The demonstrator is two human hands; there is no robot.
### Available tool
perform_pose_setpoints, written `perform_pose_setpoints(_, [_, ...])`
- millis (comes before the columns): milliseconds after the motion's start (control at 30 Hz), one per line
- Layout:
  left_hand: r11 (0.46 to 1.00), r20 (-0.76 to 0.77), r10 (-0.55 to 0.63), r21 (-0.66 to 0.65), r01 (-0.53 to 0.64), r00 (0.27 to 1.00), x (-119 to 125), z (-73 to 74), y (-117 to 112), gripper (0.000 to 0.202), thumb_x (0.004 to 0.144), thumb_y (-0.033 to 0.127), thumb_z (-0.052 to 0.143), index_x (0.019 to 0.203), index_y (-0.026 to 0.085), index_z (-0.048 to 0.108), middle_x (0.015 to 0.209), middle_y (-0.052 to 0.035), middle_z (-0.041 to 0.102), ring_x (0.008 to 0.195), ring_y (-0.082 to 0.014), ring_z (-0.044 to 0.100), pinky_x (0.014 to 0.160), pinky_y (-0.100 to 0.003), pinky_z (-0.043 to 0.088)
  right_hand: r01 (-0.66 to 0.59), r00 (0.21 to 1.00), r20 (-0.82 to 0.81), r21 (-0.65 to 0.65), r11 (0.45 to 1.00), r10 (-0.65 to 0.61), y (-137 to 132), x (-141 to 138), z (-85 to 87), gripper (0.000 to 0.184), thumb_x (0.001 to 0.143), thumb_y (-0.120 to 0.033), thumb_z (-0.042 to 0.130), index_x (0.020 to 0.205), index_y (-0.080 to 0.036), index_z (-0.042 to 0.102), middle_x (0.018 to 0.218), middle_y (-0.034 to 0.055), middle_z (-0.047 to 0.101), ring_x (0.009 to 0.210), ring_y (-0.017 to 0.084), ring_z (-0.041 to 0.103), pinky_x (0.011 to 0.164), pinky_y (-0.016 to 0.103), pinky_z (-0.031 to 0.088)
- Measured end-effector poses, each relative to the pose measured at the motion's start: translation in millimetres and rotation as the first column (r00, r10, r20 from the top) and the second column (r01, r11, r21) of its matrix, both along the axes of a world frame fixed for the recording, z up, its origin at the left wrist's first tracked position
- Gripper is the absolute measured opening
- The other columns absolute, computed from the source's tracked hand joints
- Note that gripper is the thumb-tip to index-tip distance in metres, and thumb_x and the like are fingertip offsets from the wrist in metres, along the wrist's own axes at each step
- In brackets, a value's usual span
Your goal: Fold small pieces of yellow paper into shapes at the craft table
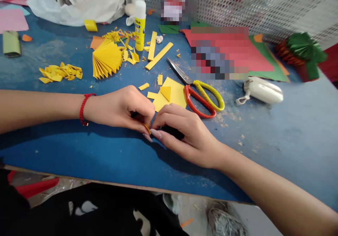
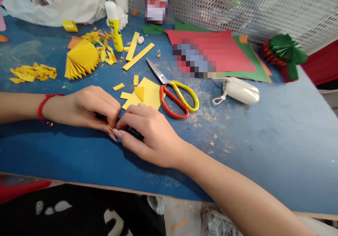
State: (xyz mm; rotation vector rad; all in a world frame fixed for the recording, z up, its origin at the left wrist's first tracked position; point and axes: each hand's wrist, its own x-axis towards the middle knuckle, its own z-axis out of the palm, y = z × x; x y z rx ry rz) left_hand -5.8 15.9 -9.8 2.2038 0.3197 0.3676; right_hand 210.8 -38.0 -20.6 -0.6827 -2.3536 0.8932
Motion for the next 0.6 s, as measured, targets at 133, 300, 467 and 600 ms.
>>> perform_pose_setpoints(133, [1.000,-0.042,-0.003,-0.001,0.003,0.999,-2.2,-0.4,-0.1,0.021,0.089,0.029,0.064,0.069,0.024,0.067,0.067,-0.0018,0.066,0.061,-0.0145,0.059,0.058,-0.025,0.046,0.008,1.000,-0.002,-0.014,1.000,-0.008,-0.1,0.0,-0.4,0.015,0.098,-0.025,0.053,0.091,-0.017,0.064,0.090,0.0071,0.065,0.083,0.017,0.058,0.076,0.031,0.047])
perform_pose_setpoints(300, [1.000,-0.088,-0.015,-0.011,0.014,0.996,-3.9,-1.0,3.1,0.018,0.089,0.028,0.066,0.072,0.023,0.067,0.069,-0.0024,0.067,0.062,-0.0145,0.060,0.059,-0.024,0.045,0.008,1.000,0.001,-0.034,0.999,-0.008,0.4,-0.7,1.0,0.019,0.098,-0.028,0.054,0.090,-0.017,0.066,0.091,0.0076,0.066,0.083,0.017,0.059,0.077,0.031,0.047])
perform_pose_setpoints(467, [1.000,-0.115,-0.031,0.000,0.032,0.993,-3.6,1.4,5.0,0.025,0.095,0.031,0.062,0.073,0.018,0.068,0.069,-0.0032,0.066,0.063,-0.0117,0.061,0.061,-0.021,0.043,0.002,1.000,0.017,-0.050,0.999,-0.001,1.7,-0.1,1.2,0.019,0.099,-0.027,0.053,0.091,-0.017,0.067,0.092,0.0081,0.066,0.084,0.018,0.059,0.077,0.032,0.047])
perform_pose_setpoints(600, [0.999,-0.138,-0.032,-0.025,0.029,0.990,-2.9,1.8,4.8,0.030,0.096,0.037,0.060,0.076,0.018,0.071,0.070,-0.0047,0.068,0.064,-0.0120,0.060,0.061,-0.022,0.044,0.002,1.000,0.019,-0.059,0.998,-0.001,1.9,1.0,0.5,0.019,0.099,-0.028,0.054,0.091,-0.018,0.067,0.092,0.0076,0.066,0.085,0.019,0.059,0.077,0.032,0.047])
